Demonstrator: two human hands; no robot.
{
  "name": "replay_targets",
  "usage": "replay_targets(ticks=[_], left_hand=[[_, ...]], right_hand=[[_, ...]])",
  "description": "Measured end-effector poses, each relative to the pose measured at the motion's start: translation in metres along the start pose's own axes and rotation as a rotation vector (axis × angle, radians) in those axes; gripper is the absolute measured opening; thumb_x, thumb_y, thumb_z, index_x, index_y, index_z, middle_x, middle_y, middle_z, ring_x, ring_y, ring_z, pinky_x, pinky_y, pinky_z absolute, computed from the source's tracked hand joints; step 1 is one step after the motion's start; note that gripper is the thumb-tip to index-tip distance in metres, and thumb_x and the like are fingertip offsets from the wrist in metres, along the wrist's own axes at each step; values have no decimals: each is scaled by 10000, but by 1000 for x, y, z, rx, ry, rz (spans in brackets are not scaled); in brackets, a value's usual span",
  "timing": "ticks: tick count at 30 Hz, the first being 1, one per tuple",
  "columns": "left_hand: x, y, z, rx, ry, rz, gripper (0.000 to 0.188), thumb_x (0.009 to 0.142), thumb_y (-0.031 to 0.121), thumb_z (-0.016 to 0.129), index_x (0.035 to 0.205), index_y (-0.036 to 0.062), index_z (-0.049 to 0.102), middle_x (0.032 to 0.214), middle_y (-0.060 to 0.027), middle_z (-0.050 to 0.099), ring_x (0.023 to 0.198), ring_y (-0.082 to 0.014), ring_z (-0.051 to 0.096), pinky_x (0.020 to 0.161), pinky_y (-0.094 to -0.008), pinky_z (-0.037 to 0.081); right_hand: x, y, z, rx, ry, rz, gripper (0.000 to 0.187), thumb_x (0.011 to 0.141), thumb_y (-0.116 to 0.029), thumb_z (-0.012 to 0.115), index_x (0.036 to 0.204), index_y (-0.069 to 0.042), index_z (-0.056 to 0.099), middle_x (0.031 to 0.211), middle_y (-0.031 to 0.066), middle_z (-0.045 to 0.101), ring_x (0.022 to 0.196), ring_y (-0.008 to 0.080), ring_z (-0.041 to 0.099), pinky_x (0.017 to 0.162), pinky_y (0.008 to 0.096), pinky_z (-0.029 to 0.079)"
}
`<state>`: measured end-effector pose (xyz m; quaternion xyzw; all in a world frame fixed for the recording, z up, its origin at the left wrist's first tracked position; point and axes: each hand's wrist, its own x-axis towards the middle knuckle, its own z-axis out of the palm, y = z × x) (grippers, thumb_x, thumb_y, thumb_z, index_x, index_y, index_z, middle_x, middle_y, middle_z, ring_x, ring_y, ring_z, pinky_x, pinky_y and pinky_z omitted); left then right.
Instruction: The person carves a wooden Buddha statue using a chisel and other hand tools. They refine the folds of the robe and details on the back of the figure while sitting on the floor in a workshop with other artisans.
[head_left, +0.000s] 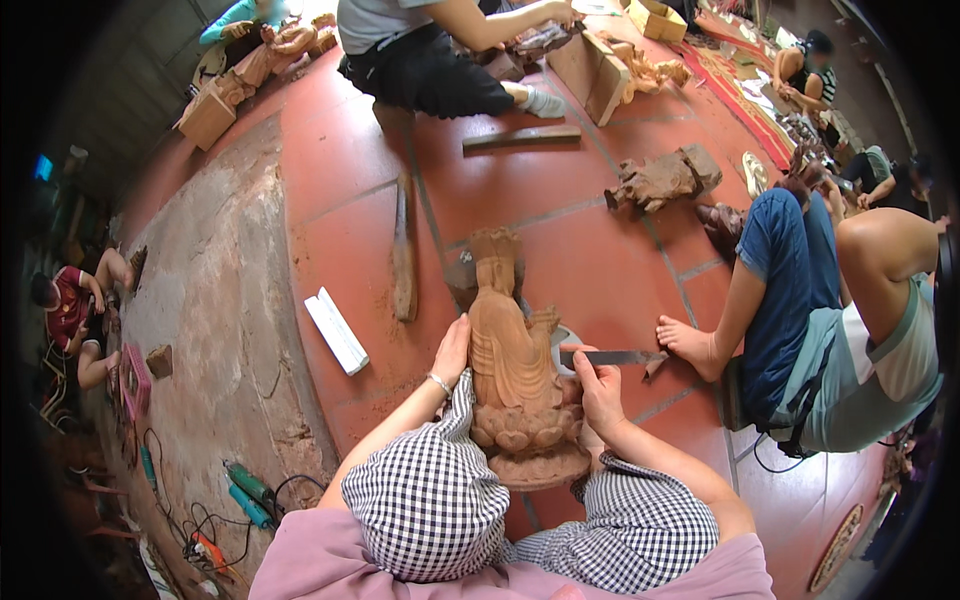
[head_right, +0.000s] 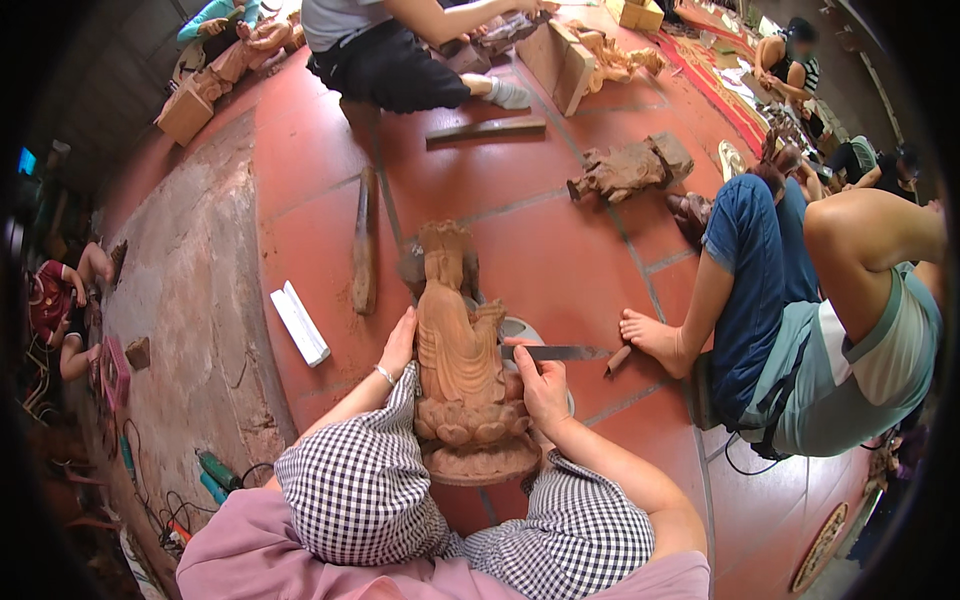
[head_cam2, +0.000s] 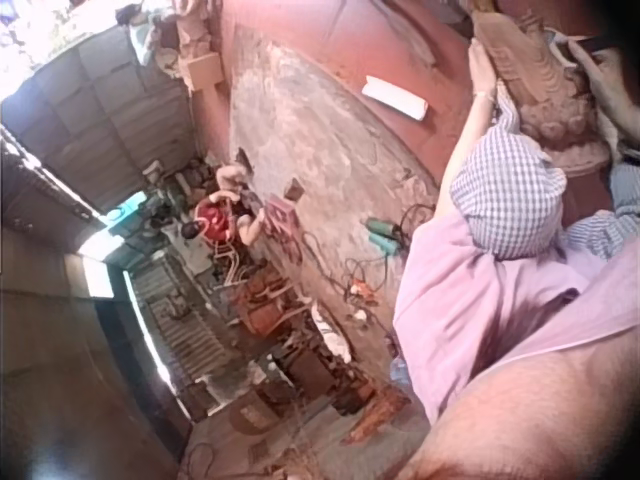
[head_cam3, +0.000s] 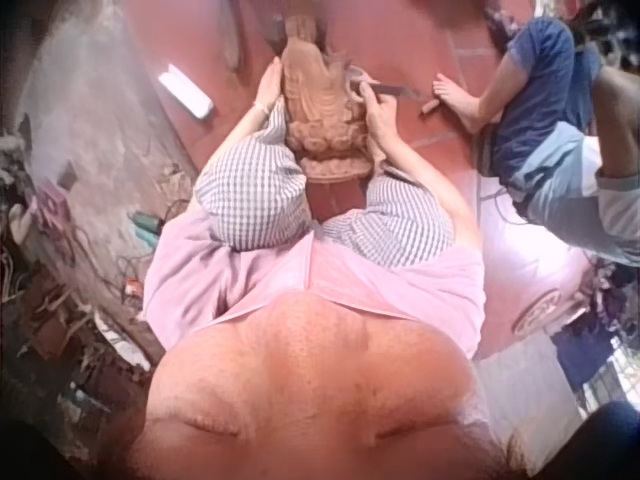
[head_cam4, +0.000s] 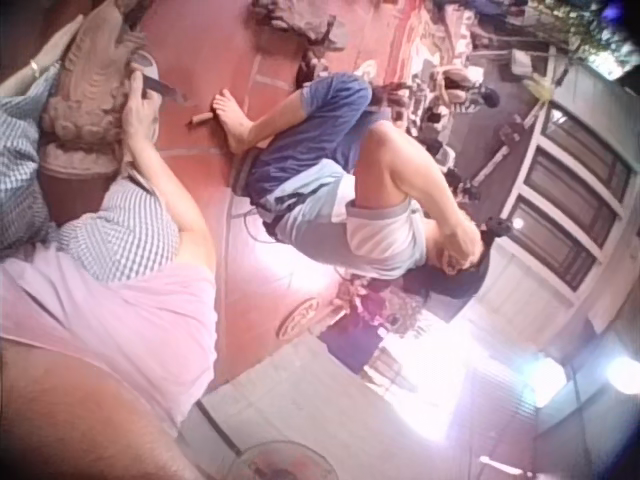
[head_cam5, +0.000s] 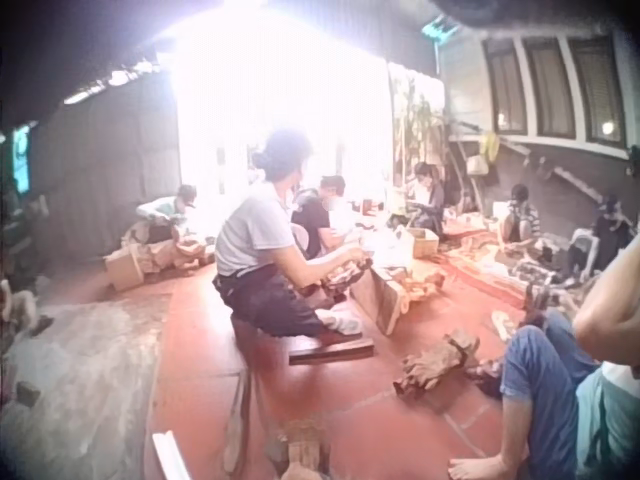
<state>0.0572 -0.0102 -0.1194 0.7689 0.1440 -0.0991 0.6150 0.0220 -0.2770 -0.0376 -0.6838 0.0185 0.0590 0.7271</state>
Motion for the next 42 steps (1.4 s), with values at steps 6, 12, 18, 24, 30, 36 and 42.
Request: replay_targets(ticks=[6,12,18,24,30,36,42], left_hand=[[-8,-18,-13,57,355,139,473,1071,366,462,895,-20,671,777,-39,656,735,-147,582,678,-329,483],[-17,-6,-30,-467,380,84,255,1060,227,479,921,55,606,658,35,486,514,-36,367,466,-219,312],[-54,176,-57,-363,128,509,145,989,47,540,1083,-2,639,958,-35,606,751,-71,551,660,-213,459],[-134,333,-62,-289,-713,1208,150,903,85,665,1022,20,729,1076,-126,577,969,-226,589,848,-342,487],[-144,317,-37,-806,-882,1292,152,849,189,764,906,48,771,919,-87,617,810,-193,548,707,-314,439],[-149,311,-29,-828,-859,1204,173,877,210,736,870,40,768,899,-75,627,797,-179,565,657,-293,449],[-144,310,-19,-922,-1021,1230,143,846,164,758,864,22,749,866,-69,612,780,-185,538,678,-313,407]], right_hand=[[1,-8,3,-186,3,-145,172,1011,-137,582,1002,19,655,837,-24,601,727,51,487,686,225,418],[-1,-19,16,-231,-131,-347,86,913,-75,649,880,3,633,926,92,653,801,178,603,733,312,488],[-11,-38,27,-332,-470,-538,84,900,-80,660,848,-17,642,702,83,622,611,205,588,581,329,473],[-10,5,19,-325,-399,-411,94,911,-95,662,873,-12,642,710,101,630,597,203,595,561,327,472],[-12,-35,31,-364,-387,-442,122,920,-118,671,875,-8,643,716,91,639,600,181,608,560,315,482],[-19,-38,29,-281,-413,-260,140,940,-125,661,883,0,636,718,82,652,602,167,651,559,295,510],[-16,-35,29,-311,-408,-345,124,928,-117,671,895,-2,640,730,98,647,607,198,633,566,316,499]])
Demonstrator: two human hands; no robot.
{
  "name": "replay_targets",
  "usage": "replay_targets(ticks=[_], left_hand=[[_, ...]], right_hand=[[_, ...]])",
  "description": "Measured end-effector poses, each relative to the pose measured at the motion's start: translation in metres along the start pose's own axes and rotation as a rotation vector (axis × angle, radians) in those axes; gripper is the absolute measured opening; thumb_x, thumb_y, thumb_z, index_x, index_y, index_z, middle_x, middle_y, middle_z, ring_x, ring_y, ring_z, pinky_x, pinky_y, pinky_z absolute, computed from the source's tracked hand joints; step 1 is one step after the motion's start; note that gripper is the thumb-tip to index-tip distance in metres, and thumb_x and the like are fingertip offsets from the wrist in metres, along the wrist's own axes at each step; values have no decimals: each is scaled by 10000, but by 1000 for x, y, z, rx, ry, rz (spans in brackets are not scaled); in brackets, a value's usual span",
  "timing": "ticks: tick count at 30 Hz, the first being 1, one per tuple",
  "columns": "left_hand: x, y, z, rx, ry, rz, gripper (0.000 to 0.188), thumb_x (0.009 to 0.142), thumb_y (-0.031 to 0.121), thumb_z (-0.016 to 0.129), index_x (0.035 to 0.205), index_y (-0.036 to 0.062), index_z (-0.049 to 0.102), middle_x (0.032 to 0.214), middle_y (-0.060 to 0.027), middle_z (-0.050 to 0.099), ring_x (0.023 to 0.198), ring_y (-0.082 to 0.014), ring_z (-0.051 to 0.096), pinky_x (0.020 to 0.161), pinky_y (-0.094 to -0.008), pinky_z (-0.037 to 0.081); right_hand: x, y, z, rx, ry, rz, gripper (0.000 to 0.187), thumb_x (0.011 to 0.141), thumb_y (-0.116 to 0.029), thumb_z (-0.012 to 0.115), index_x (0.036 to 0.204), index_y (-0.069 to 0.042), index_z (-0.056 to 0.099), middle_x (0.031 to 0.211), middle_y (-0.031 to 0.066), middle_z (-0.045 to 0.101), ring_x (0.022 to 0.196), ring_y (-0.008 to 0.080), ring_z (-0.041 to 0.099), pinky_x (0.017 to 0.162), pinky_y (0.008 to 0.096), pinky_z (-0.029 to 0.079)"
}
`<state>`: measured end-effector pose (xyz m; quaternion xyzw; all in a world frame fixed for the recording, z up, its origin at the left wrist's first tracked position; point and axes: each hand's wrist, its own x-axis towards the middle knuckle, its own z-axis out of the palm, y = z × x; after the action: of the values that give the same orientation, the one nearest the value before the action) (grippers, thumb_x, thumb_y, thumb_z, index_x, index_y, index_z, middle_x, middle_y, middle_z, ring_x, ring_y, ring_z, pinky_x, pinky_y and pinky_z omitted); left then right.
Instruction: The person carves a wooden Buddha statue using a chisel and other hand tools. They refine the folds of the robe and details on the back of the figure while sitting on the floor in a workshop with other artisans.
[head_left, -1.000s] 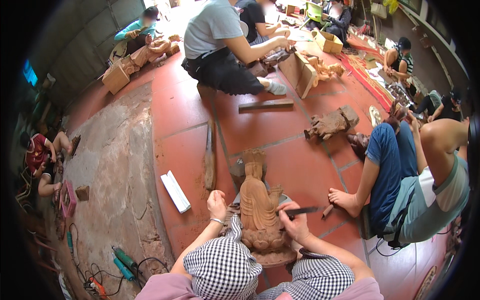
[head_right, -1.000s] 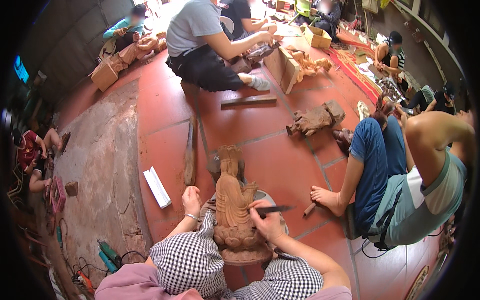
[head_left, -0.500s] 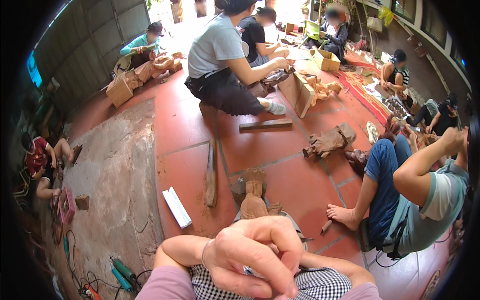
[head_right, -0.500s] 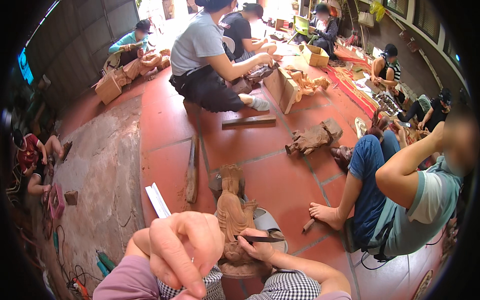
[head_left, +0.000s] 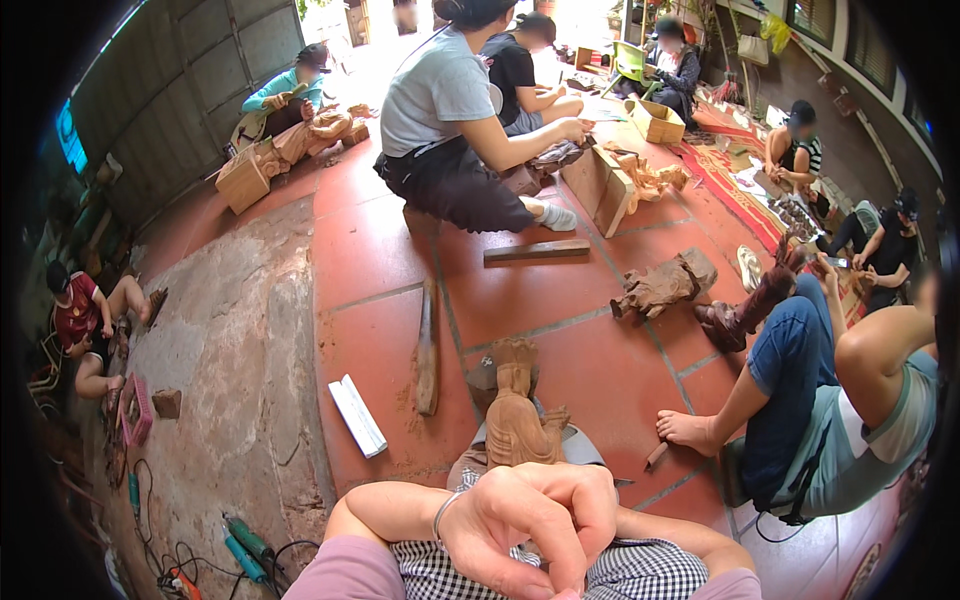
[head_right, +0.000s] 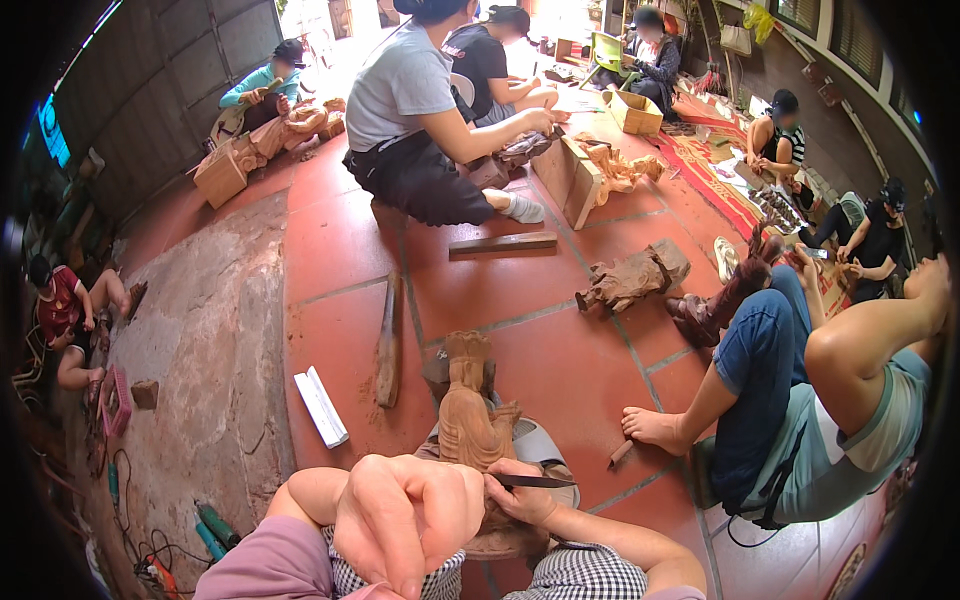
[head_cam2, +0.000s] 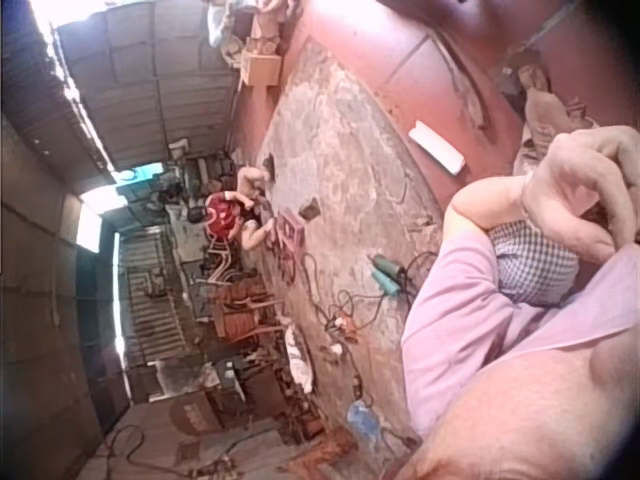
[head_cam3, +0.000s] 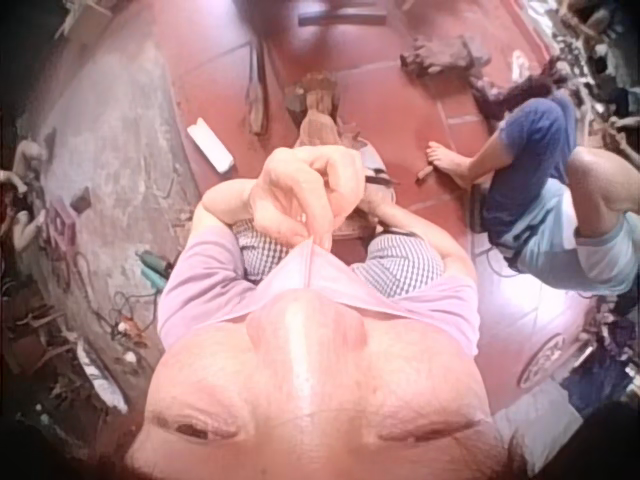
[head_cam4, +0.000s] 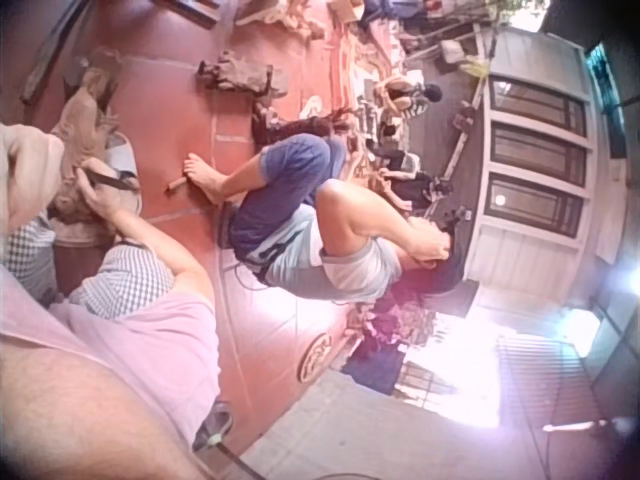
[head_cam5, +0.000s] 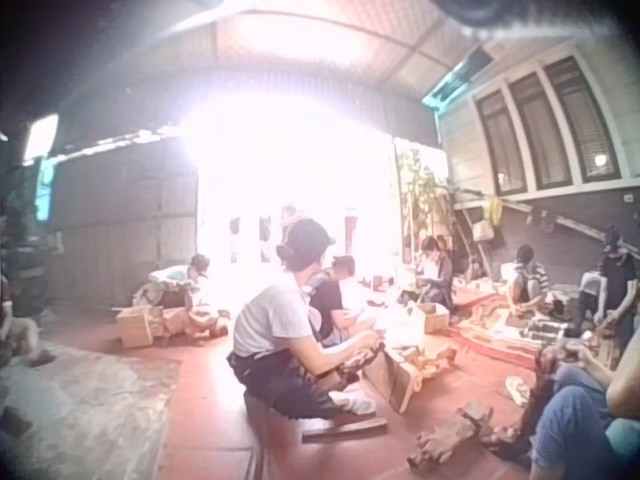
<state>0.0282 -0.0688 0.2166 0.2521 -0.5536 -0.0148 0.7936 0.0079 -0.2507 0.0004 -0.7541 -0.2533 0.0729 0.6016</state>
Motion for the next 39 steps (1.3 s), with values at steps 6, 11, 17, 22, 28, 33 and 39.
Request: replay_targets(ticks=[6,11,17,22,28,33,39], left_hand=[[-2,-10,9,-14,118,44,150,867,172,734,860,22,724,871,-78,614,775,-184,545,689,-321,410],[0,-13,-4,-51,-44,106,174,879,193,724,869,20,719,915,-89,619,797,-183,552,702,-325,413],[-1,4,10,-49,128,-64,165,889,221,702,858,64,741,874,-52,616,799,-176,538,676,-290,446],[6,6,8,-83,186,-42,101,880,59,651,970,16,665,1007,-107,545,897,-186,501,775,-305,411],[7,8,9,-40,229,47,125,827,76,654,924,11,699,910,-100,587,845,-205,573,704,-320,446],[8,9,-4,103,231,25,166,944,197,667,877,46,661,930,-56,562,827,-185,526,685,-310,446],[-46,-17,-80,164,955,-175,298,1038,256,507,1265,62,518,1018,-36,541,884,-151,504,784,-264,455]], right_hand=[[1,4,-1,-84,31,-100,114,910,-111,680,893,-4,647,745,116,638,621,241,609,578,343,482],[1,5,-3,-63,12,-76,125,916,-120,679,888,-3,648,745,110,647,617,223,621,579,338,494],[4,0,-2,0,7,-32,110,916,-107,673,888,-3,650,747,114,651,609,216,623,569,336,493],[8,2,-1,-92,33,-166,94,906,-95,676,887,-7,648,738,117,644,597,216,604,558,333,478],[5,2,0,-79,13,-116,93,898,-86,679,874,-8,635,714,103,624,588,224,596,556,337,468],[8,-2,0,-75,18,-129,94,900,-85,678,868,-9,635,716,96,634,598,221,611,571,328,480],[0,2,-4,-93,9,-86,94,905,-81,676,858,-13,633,713,90,639,606,216,621,575,320,485]])
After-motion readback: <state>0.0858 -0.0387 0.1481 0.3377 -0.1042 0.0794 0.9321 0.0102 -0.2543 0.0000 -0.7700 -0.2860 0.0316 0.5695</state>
